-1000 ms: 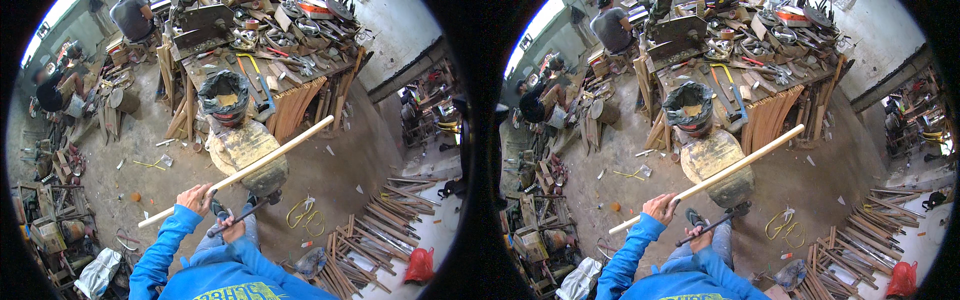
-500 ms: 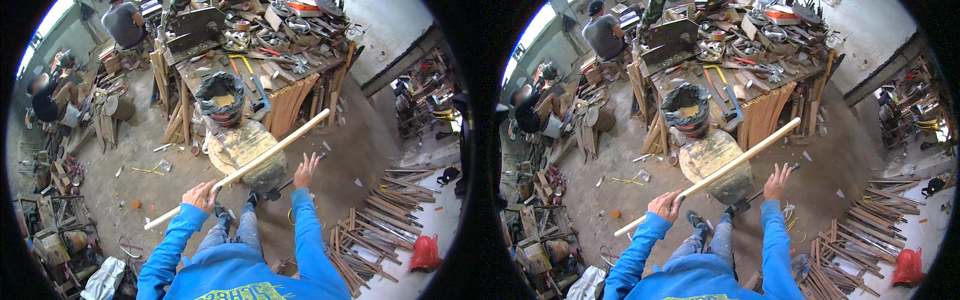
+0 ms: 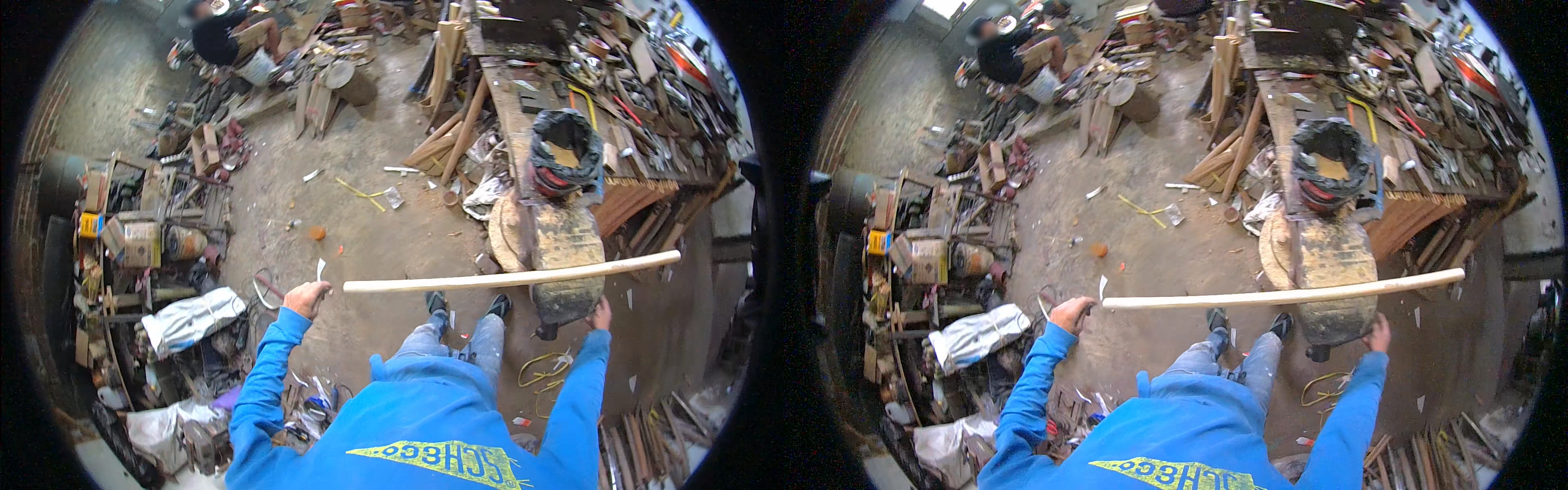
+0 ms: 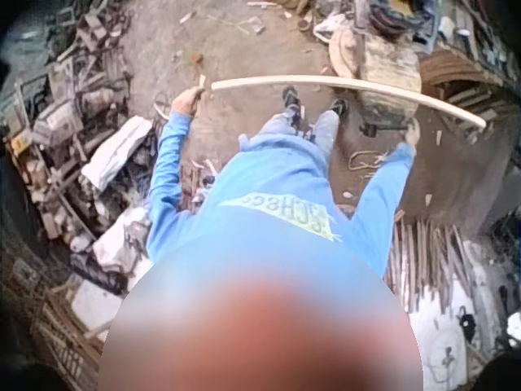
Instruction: The person applies glue from a white bottle to a long wooden dowel held in a bench vise. They rotate the dowel to coat multiple sections, then remove the dowel and place it on a nearby workbench. The person then picks up a bucket and walks across the workshop.
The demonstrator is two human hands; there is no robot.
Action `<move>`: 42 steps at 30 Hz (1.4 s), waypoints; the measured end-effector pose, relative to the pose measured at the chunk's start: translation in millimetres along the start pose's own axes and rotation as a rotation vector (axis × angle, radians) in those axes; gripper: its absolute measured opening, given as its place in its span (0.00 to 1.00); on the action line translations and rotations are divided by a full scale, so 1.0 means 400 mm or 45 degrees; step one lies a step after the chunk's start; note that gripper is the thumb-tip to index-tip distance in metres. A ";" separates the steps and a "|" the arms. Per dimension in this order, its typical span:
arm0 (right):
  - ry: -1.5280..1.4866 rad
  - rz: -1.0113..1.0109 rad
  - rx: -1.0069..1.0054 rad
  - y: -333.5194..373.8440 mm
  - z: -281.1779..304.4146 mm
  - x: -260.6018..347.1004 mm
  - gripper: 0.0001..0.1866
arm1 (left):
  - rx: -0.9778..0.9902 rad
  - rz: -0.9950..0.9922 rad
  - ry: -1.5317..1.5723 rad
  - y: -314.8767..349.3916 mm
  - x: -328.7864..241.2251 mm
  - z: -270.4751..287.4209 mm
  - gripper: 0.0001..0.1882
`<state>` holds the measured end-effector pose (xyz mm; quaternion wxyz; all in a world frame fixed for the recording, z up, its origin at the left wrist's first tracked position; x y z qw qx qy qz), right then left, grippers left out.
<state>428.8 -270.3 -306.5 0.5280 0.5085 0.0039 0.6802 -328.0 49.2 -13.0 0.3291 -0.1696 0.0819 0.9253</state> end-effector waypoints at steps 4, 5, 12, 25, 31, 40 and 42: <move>0.118 0.189 -1.181 0.103 0.258 0.242 0.19 | -0.395 0.641 0.790 0.080 -0.047 -0.053 0.19; 0.205 0.342 -1.538 0.142 0.298 0.353 0.17 | -0.602 0.680 1.072 0.072 -0.097 -0.087 0.20; -0.036 1.373 -0.519 0.305 0.176 1.118 0.09 | -1.463 1.204 1.856 -0.083 -0.272 -0.262 0.23; 0.921 1.700 0.648 0.251 -0.412 1.401 0.13 | -1.314 1.102 1.722 -0.166 -0.419 -0.325 0.11; 0.706 1.525 0.650 0.265 -0.376 1.435 0.11 | -0.149 0.720 1.808 -0.279 -0.719 -0.253 0.12; 0.218 1.439 1.358 0.524 -0.243 1.503 0.11 | -0.867 0.003 1.256 -0.605 -0.854 0.025 0.28; 0.350 1.363 1.429 0.553 -0.238 1.503 0.11 | -0.777 -0.070 1.600 -0.638 -0.859 0.026 0.25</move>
Point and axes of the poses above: each hand's wrist, its own y-axis away from the middle knuckle, its own z-axis out of the back of the hand, x = y × z, the point moved 3 cm from there along -y, towards the middle knuckle, and after that the axes turned 5 degrees about -z, right-handed, at the moved point
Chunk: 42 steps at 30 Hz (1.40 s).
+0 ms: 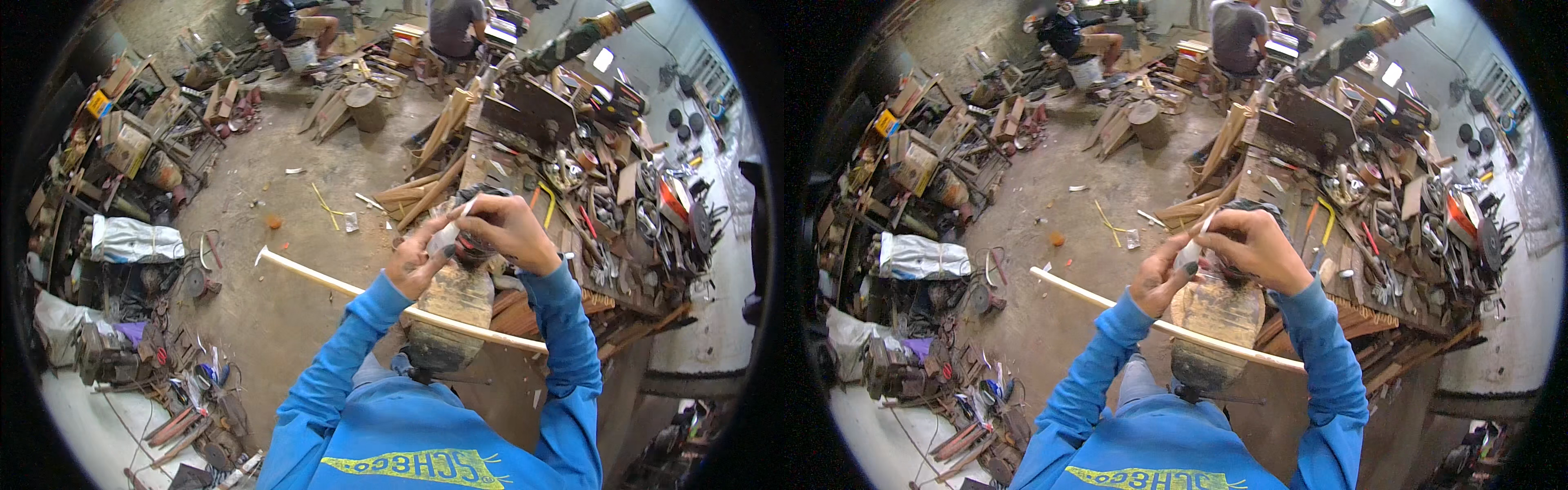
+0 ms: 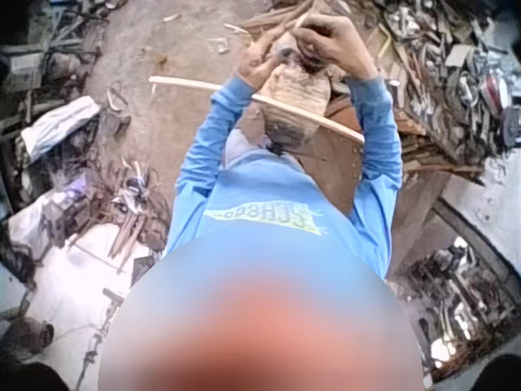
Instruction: The person applies glue from a white bottle to a long wooden dowel held in a bench vise. They rotate the dowel to coat multiple sections, then remove the dowel and place it on a nearby workbench. The person then picks up a bucket and walks across the workshop.
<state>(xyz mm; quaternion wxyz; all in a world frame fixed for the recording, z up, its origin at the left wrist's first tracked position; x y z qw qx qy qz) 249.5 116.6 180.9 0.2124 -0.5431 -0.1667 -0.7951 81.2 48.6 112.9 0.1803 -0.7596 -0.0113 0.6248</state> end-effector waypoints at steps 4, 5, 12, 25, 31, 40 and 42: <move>-0.342 -0.222 0.111 -0.028 0.048 -0.073 0.14 | -0.014 0.100 0.329 0.001 0.025 -0.010 0.21; -0.151 -0.421 -0.020 -0.045 0.070 -0.126 0.13 | -0.051 0.155 0.336 0.008 0.032 -0.010 0.21; 1.121 -0.166 0.118 -0.110 0.045 -0.375 0.13 | -0.284 0.089 0.309 0.012 0.001 0.023 0.22; 1.334 -0.239 0.255 -0.141 0.033 -0.455 0.10 | -0.284 -0.028 0.101 0.165 0.059 0.037 0.17; 1.299 -0.148 0.191 -0.133 0.032 -0.472 0.12 | -0.496 0.114 0.298 0.400 0.165 0.019 0.15; 0.723 -0.168 -0.172 -0.090 0.044 -0.263 0.09 | -1.060 0.296 0.101 0.664 0.201 0.319 0.08; 0.510 -0.181 -0.443 -0.029 0.012 -0.199 0.09 | -1.127 0.279 0.089 0.694 0.188 0.390 0.08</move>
Point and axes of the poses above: each hand's wrist, its own y-axis away from the middle knuckle, its own z-axis out of the back of the hand, x = y × z, the point moved 3 cm from there along -y, towards the middle knuckle, and after that the axes turned 5 degrees about -z, right-handed, at the moved point
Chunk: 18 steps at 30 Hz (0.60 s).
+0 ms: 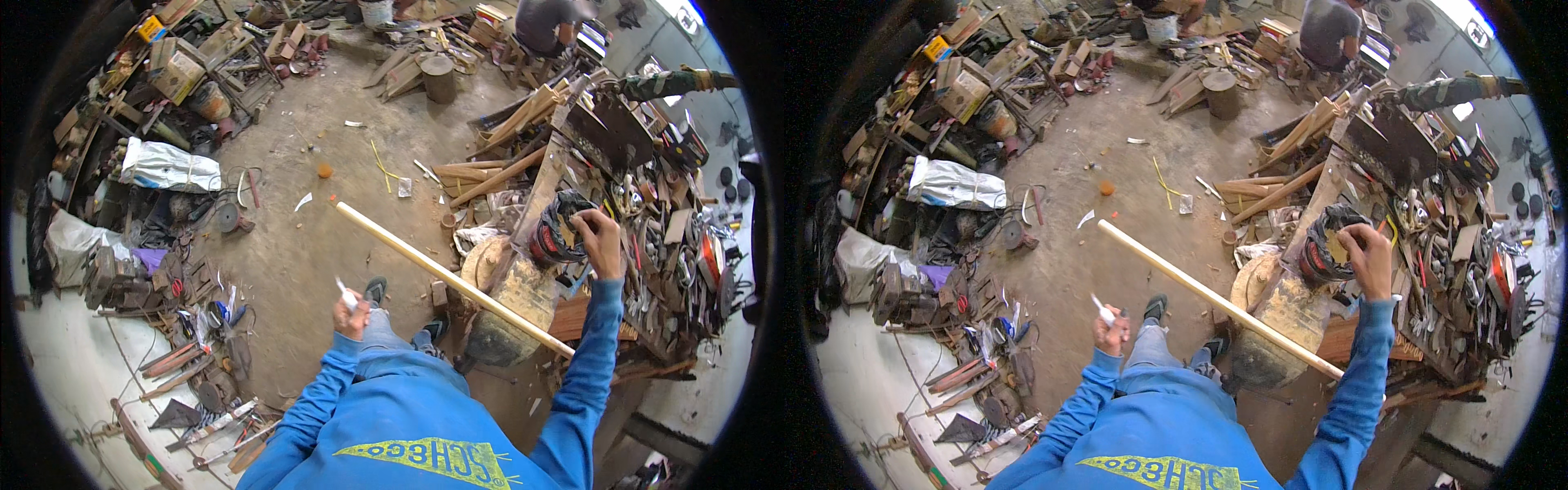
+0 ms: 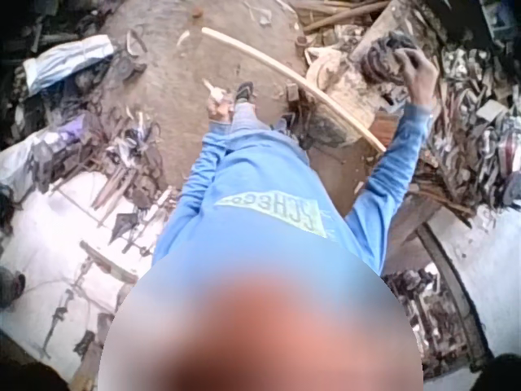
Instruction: The person applies glue from a white bottle to a long wooden dowel held in a bench vise. They rotate the dowel to coat multiple sections, then remove the dowel and place it on a nearby workbench. The person then picks up a bucket and walks across the workshop.
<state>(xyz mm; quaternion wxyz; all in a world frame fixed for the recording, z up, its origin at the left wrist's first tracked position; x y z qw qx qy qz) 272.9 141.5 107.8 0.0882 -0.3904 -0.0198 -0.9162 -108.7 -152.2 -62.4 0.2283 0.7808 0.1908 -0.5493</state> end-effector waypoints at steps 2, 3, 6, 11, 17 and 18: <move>-0.162 -0.084 -0.099 0.092 -0.029 0.051 0.07 | -0.079 0.083 -0.039 -0.039 -0.021 0.061 0.09; -0.342 -0.083 -0.095 0.147 -0.068 0.075 0.07 | -0.080 0.073 -0.070 -0.060 -0.032 0.084 0.09; -0.420 -0.214 -0.029 0.274 -0.252 0.128 0.07 | -0.112 0.078 -0.144 -0.120 -0.060 0.142 0.10; -0.229 -0.178 -0.176 0.333 -0.512 0.214 0.07 | -0.134 0.099 -0.221 -0.212 -0.078 0.191 0.10; 0.109 0.202 -0.234 0.249 -0.649 0.352 0.08 | -0.056 0.124 -0.293 -0.302 -0.081 0.218 0.11; 0.126 0.233 -0.227 0.242 -0.661 0.368 0.08 | -0.056 0.127 -0.306 -0.309 -0.081 0.229 0.11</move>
Point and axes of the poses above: each hand's wrist, its own y-axis away from the middle knuckle, its own z-axis out of the back of the hand, x = y × z, the point moved 3 cm from there along -y, towards the middle knuckle, and after that the axes turned 5 degrees about -z, right-handed, at the moved point
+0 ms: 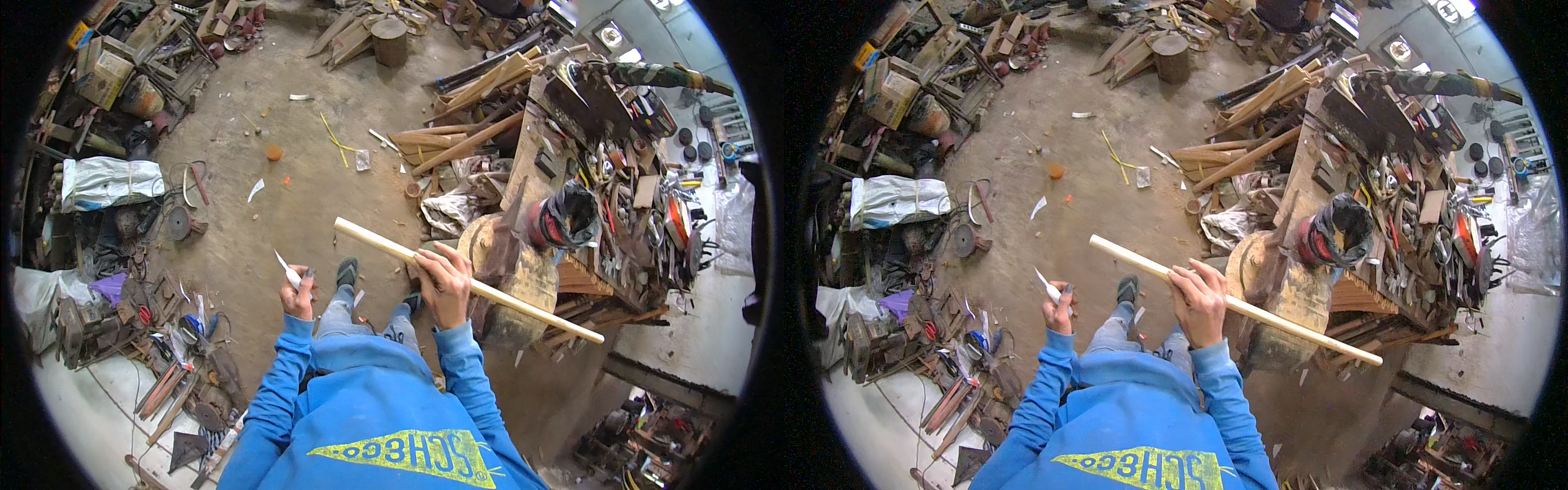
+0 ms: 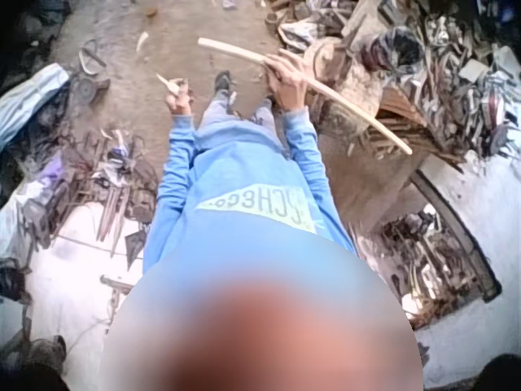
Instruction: The person applies glue from a white bottle to a long wooden dowel held in a bench vise. They rotate the dowel to coat multiple sections, then remove the dowel and place it on a nearby workbench. The person then picks up a bucket and walks across the workshop.
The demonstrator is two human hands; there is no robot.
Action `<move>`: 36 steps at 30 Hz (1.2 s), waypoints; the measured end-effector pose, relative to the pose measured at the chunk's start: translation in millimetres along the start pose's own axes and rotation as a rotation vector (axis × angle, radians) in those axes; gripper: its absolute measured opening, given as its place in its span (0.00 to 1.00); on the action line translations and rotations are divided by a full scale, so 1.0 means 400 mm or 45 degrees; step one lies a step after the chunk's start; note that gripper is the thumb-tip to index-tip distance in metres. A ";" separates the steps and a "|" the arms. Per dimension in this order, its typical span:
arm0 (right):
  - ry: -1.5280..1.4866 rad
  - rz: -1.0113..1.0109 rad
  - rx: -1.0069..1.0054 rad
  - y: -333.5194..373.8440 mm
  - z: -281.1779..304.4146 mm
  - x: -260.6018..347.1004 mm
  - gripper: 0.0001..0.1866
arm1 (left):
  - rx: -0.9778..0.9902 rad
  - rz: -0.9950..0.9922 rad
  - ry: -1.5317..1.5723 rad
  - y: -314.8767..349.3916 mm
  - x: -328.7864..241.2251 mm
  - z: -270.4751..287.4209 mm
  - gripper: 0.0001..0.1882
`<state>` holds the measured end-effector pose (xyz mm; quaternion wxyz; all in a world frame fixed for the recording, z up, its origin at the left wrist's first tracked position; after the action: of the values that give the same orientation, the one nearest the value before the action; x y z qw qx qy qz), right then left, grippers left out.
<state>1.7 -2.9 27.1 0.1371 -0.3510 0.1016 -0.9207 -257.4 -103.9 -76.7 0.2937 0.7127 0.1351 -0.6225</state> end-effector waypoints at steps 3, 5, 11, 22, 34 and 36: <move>0.074 0.025 -0.023 -0.004 0.006 0.018 0.08 | 0.024 -0.004 0.021 -0.034 0.012 0.034 0.11; 0.096 -0.008 -0.082 0.007 0.031 0.009 0.08 | 0.013 -0.027 0.059 -0.054 0.027 0.063 0.10; 0.086 -0.055 -0.019 0.002 -0.018 0.019 0.10 | -0.185 0.047 0.201 -0.104 0.077 0.112 0.10; -0.133 -0.091 0.061 -0.130 -0.216 0.207 0.08 | -0.148 0.015 0.259 -0.135 0.033 0.092 0.09; 0.012 0.082 0.111 -0.152 -0.200 0.216 0.07 | -0.148 0.012 0.261 -0.137 0.057 0.109 0.09; 0.015 0.098 0.070 -0.147 -0.190 0.212 0.08 | -0.150 0.009 0.247 -0.141 0.055 0.108 0.09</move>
<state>-120.9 32.1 40.8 0.1815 -0.3376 0.0905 -0.9192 -319.6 -88.5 -114.4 0.3228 0.7516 0.1967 -0.5406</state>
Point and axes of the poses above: each hand's wrist, its own y-axis away from the middle knuckle, its own z-axis out of the back of the hand, x = y × z, the point moved 3 cm from there along -y, towards the middle knuckle, and after that the axes turned 5 degrees about -z, right-handed, at the moved point
